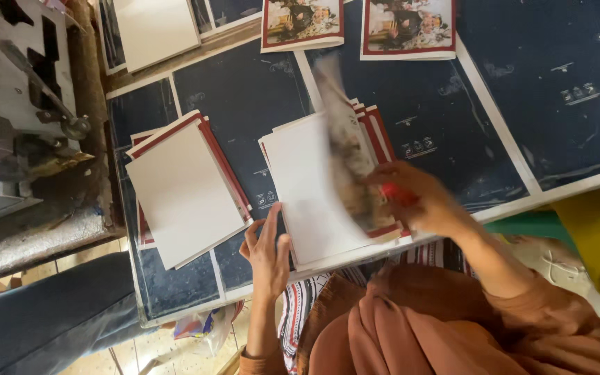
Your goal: The person inserts a stack of white pages into a book cover featuring a printed image, then closes the book and places it on a pile. This process is repeated multiple times with identical book covers and page stacks on a blue table.
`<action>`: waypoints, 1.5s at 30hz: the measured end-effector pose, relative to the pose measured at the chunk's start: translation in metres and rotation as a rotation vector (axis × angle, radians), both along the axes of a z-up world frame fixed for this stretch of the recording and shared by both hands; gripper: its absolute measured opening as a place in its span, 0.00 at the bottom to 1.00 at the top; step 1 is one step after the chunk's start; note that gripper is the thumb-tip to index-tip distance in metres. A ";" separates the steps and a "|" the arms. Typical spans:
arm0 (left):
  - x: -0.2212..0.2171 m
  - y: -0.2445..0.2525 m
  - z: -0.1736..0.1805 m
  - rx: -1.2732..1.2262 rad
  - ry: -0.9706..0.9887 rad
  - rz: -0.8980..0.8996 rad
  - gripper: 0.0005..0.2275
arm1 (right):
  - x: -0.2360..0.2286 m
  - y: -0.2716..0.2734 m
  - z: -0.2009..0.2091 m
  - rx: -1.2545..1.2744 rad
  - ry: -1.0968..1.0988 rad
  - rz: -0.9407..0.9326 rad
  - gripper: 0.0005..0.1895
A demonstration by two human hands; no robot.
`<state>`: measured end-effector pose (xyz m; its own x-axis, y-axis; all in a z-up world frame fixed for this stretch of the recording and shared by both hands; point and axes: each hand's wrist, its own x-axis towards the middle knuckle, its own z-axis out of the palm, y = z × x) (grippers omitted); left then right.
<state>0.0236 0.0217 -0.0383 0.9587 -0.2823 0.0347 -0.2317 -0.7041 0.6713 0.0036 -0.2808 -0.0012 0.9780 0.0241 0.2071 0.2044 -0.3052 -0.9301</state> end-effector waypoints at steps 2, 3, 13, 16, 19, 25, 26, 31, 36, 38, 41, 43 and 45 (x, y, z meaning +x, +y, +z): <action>0.000 0.004 0.006 -0.113 0.121 -0.027 0.34 | -0.001 0.026 -0.002 -0.366 -0.118 0.133 0.26; 0.000 0.003 0.010 -0.114 0.124 -0.025 0.34 | -0.002 0.029 -0.009 -0.365 -0.114 0.135 0.26; -0.003 0.003 0.004 0.213 -0.097 -0.131 0.33 | -0.013 0.013 -0.020 -0.680 -0.054 0.111 0.23; -0.002 0.005 0.003 0.201 -0.135 -0.126 0.33 | -0.014 0.008 -0.020 -0.800 -0.096 0.031 0.18; -0.001 0.005 0.004 0.181 -0.113 -0.135 0.33 | 0.013 -0.003 -0.051 -0.828 -0.207 0.020 0.14; 0.000 0.005 0.004 0.211 -0.153 -0.154 0.31 | 0.146 -0.031 -0.057 -0.891 -0.487 -0.176 0.08; -0.001 0.006 0.004 0.235 -0.219 -0.159 0.29 | 0.168 -0.033 -0.049 -0.982 -0.588 -0.275 0.08; 0.000 0.005 0.005 0.228 -0.172 -0.139 0.31 | 0.206 -0.032 -0.034 -1.454 -0.383 -0.384 0.24; 0.005 0.000 0.013 0.177 -0.145 -0.140 0.31 | 0.211 -0.047 -0.037 -1.532 -0.245 -0.362 0.12; 0.004 -0.007 0.023 -0.015 -0.114 -0.064 0.21 | 0.198 -0.034 -0.006 -1.570 0.073 -0.213 0.27; 0.003 -0.023 0.039 -0.084 -0.173 -0.021 0.16 | 0.206 -0.046 -0.030 -1.659 0.104 -0.159 0.23; 0.000 -0.027 0.048 -0.118 -0.186 0.002 0.15 | 0.205 -0.061 -0.038 -1.590 -0.028 -0.232 0.16; -0.001 -0.026 0.054 -0.147 -0.192 0.036 0.15 | 0.202 -0.066 -0.038 -1.512 -0.159 -0.289 0.09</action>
